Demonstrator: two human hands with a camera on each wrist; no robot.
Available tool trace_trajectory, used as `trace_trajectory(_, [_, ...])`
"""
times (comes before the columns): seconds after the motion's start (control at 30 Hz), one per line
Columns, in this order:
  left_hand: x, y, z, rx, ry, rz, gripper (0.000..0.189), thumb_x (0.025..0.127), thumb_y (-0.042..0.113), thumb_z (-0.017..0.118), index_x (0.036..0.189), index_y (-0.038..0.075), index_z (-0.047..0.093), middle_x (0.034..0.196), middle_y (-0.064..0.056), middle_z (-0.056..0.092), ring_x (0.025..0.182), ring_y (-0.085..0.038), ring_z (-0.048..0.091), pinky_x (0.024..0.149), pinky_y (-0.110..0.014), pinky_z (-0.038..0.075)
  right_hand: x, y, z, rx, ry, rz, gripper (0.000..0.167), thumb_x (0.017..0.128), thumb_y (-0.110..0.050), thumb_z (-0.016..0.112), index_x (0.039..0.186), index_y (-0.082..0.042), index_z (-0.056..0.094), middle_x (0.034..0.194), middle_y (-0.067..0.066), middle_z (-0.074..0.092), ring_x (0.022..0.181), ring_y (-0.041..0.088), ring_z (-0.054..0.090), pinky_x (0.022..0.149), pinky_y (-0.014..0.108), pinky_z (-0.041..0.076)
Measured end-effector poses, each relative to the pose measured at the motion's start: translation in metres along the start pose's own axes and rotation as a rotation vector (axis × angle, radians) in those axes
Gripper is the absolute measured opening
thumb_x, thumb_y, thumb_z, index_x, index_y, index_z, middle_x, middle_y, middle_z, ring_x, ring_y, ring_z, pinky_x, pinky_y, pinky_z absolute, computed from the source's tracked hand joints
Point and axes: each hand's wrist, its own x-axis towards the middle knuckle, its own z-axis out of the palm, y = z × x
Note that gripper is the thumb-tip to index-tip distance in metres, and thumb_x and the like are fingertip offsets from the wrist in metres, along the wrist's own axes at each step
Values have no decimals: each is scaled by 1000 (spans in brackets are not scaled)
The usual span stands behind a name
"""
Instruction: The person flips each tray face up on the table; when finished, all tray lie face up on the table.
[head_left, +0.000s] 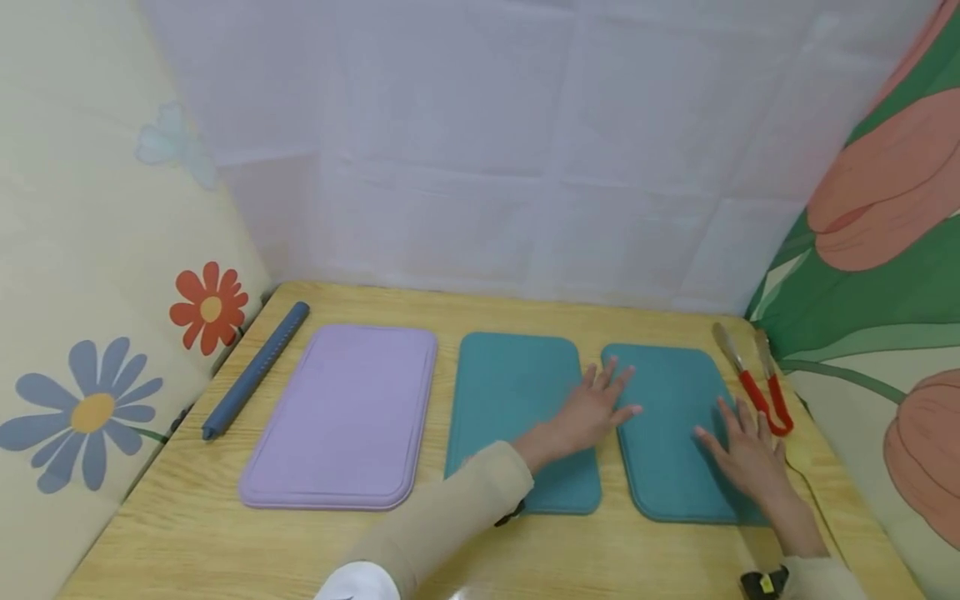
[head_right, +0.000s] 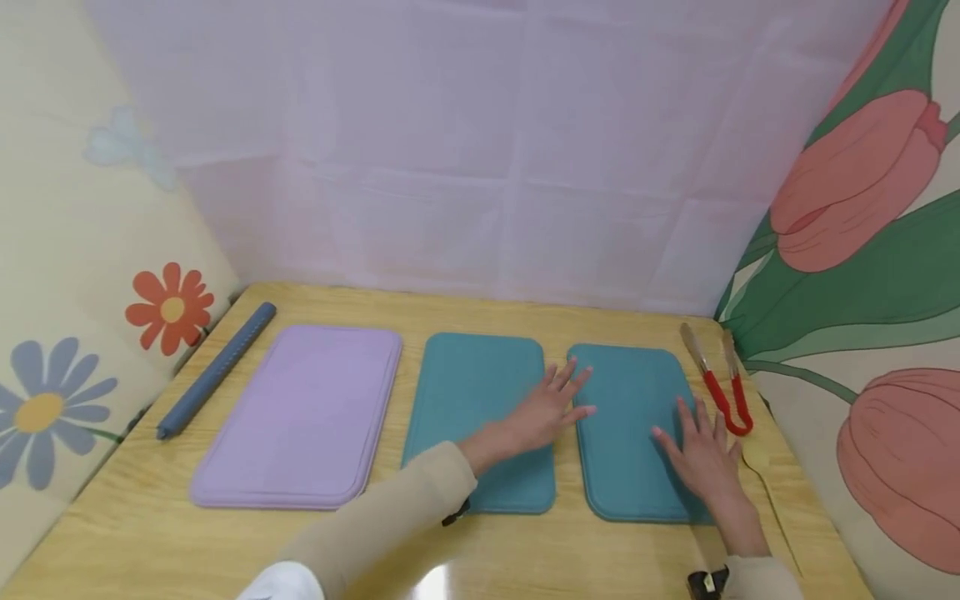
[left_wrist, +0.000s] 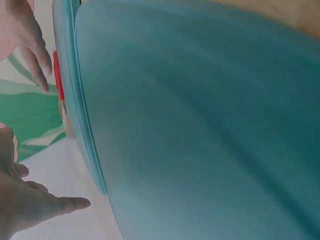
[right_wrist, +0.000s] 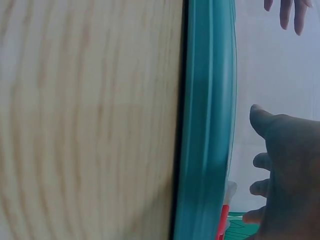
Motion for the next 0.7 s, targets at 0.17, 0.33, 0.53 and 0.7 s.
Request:
trace_trajectory(0.17, [2, 12, 9, -184, -49, -33, 68, 100, 43, 45, 155, 15, 16, 159, -18, 9, 142, -44, 14, 110, -48, 31, -2, 4, 2, 0, -15, 17, 81, 98, -56, 39, 150, 3, 18, 152, 35, 6, 134, 62, 1, 93, 82, 5])
trace_trajectory(0.33, [2, 20, 17, -266, -79, -60, 75, 96, 40, 57, 155, 13, 18, 159, -20, 10, 142, -43, 16, 111, -45, 30, -3, 6, 4, 2, -30, 28, 81, 99, -56, 39, 148, 5, 20, 151, 37, 7, 133, 63, 2, 94, 81, 5])
trace_trajectory(0.53, [1, 31, 24, -260, -88, -127, 79, 89, 29, 70, 153, 11, 26, 157, -20, 16, 139, -46, 23, 110, -44, 33, -4, 7, 5, 2, -36, 24, 80, 99, -55, 40, 147, 6, 22, 150, 37, 9, 131, 64, 6, 93, 81, 7])
trace_trajectory(0.7, [2, 41, 31, -324, -56, -211, 81, 82, 20, 78, 149, 8, 34, 156, -20, 20, 138, -45, 27, 109, -41, 34, -2, 10, 7, -11, -49, 26, 79, 99, -54, 40, 146, 8, 23, 148, 39, 10, 129, 64, 13, 92, 81, 15])
